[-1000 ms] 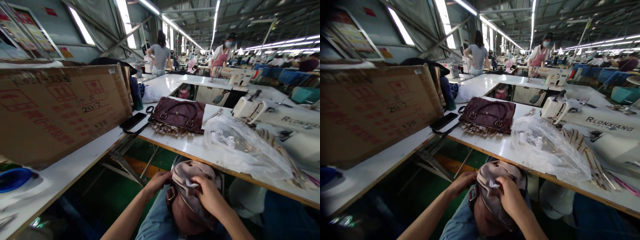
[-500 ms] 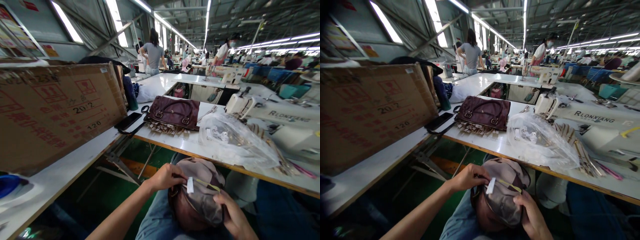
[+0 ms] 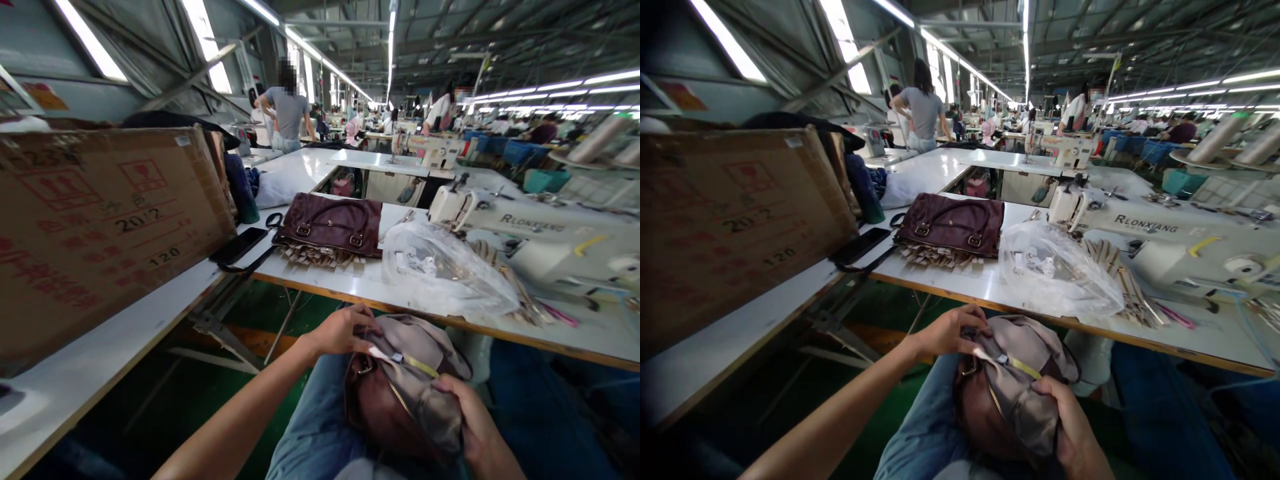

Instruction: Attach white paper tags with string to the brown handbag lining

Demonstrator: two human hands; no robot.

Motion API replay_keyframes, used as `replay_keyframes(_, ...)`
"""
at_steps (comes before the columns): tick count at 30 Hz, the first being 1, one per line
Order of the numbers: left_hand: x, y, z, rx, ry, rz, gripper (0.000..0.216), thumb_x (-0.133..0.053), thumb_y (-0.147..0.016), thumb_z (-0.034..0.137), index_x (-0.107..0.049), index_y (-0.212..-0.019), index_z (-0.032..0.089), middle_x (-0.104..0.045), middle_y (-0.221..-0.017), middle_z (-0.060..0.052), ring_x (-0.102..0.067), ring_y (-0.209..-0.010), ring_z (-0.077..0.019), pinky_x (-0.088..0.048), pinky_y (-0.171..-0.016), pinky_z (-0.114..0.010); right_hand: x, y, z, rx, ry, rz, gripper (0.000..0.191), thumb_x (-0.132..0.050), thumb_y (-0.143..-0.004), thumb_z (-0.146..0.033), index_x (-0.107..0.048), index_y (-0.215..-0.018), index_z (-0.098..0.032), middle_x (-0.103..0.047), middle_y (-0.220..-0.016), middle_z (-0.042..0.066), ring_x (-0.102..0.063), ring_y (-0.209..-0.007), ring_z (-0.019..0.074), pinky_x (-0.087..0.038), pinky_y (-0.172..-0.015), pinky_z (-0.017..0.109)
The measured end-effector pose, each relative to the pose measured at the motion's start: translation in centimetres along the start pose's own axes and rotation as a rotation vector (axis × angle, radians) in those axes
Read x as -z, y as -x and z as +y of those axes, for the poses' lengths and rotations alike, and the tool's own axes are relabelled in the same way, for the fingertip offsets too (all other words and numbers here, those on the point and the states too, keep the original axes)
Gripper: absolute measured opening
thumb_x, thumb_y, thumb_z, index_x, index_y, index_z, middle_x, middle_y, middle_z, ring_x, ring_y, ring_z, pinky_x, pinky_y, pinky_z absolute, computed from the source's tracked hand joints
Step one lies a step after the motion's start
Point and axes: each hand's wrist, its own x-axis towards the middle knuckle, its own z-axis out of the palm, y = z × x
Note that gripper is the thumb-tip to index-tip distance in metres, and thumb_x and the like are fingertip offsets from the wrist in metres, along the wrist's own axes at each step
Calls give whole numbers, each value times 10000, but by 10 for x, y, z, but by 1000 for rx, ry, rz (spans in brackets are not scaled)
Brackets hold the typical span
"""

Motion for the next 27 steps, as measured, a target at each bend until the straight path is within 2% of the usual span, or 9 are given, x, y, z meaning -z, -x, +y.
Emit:
replay_keyframes(4, 0, 4, -10, -38, 84, -43, 350, -706, -746, 411, -669, -1029, 209, -605, -987, -51, -594, -893, -185, -457, -795, -264, 14, 1, -6, 50, 72, 32, 102, -665, -603, -234, -646, -643, -142, -691, -646, 52, -664, -747, 250, -516, -706, 315)
replay_keyframes(7, -2, 9, -10, -65, 99, -50, 225, -654, -807, 369, -673, -915, 172, -617, -903, -44, -595, -862, -167, -453, -781, -248, 24, 15, -12, 259, 515, 172, 259, -706, -664, -405, -659, -748, -164, -696, -755, 56, -645, -818, 275, -490, -732, 345)
replay_keyframes(11, -4, 16, -2, -76, 106, -44, 215, -612, -841, 368, -647, -903, 165, -593, -912, -45, -583, -870, -157, -445, -785, -240, 16, 47, -15, 937, 1228, 544, 350, -641, -735, -491, -661, -924, -198, -651, -972, 94, -578, -963, 300, -410, -868, 424)
replay_keyframes(13, -3, 17, 1, -55, 79, -41, 216, -586, -858, 374, -635, -909, 170, -579, -919, -41, -576, -864, -156, -441, -782, -243, -1, 57, -14, 1237, 1480, 512, 239, -584, -799, -396, -652, -983, -259, -615, -993, 70, -561, -951, 267, -398, -847, 428)
replay_keyframes(14, -3, 16, 2, -45, 63, -44, 214, -577, -863, 375, -633, -907, 173, -574, -920, -37, -574, -859, -155, -439, -778, -243, -11, 59, -13, 1279, 1599, 429, 213, -557, -820, -345, -647, -1005, -289, -600, -988, 60, -555, -937, 252, -397, -827, 424)
replay_keyframes(17, 0, 14, 1, -34, 21, -73, 201, -569, -868, 374, -630, -918, 189, -565, -929, -28, -571, -850, -151, -433, -772, -236, -35, 53, -12, 1114, 1850, 285, 281, -558, -824, -406, -629, -1079, -311, -554, -1029, 76, -524, -956, 274, -394, -810, 453)
replay_keyframes(21, 5, 12, -3, -39, -25, -121, 182, -536, -890, 360, -616, -942, 205, -555, -948, -22, -573, -835, -141, -430, -765, -223, -32, 37, -22, 871, 1992, 209, 718, -647, -593, -729, -600, -1168, -301, -501, -1135, 110, -475, -1025, 348, -376, -855, 519)
replay_keyframes(24, 6, 10, -4, -49, -56, -154, 172, -533, -892, 344, -611, -989, 224, -561, -962, -17, -581, -836, -145, -431, -763, -223, -19, 29, -32, 750, 2078, 120, 977, -754, -390, -714, -547, -1243, -284, -450, -1241, 132, -430, -1103, 397, -333, -920, 556)
replay_keyframes(27, 7, 5, -6, -76, -79, -211, 317, -606, -845, 301, -568, -1159, 280, -581, -1017, -14, -592, -875, -170, -433, -769, -235, -12, 21, -42, 651, 2145, 9, 1088, -754, -381, -687, -471, -1320, -217, -389, -1321, 194, -395, -1171, 437, -226, -988, 617)
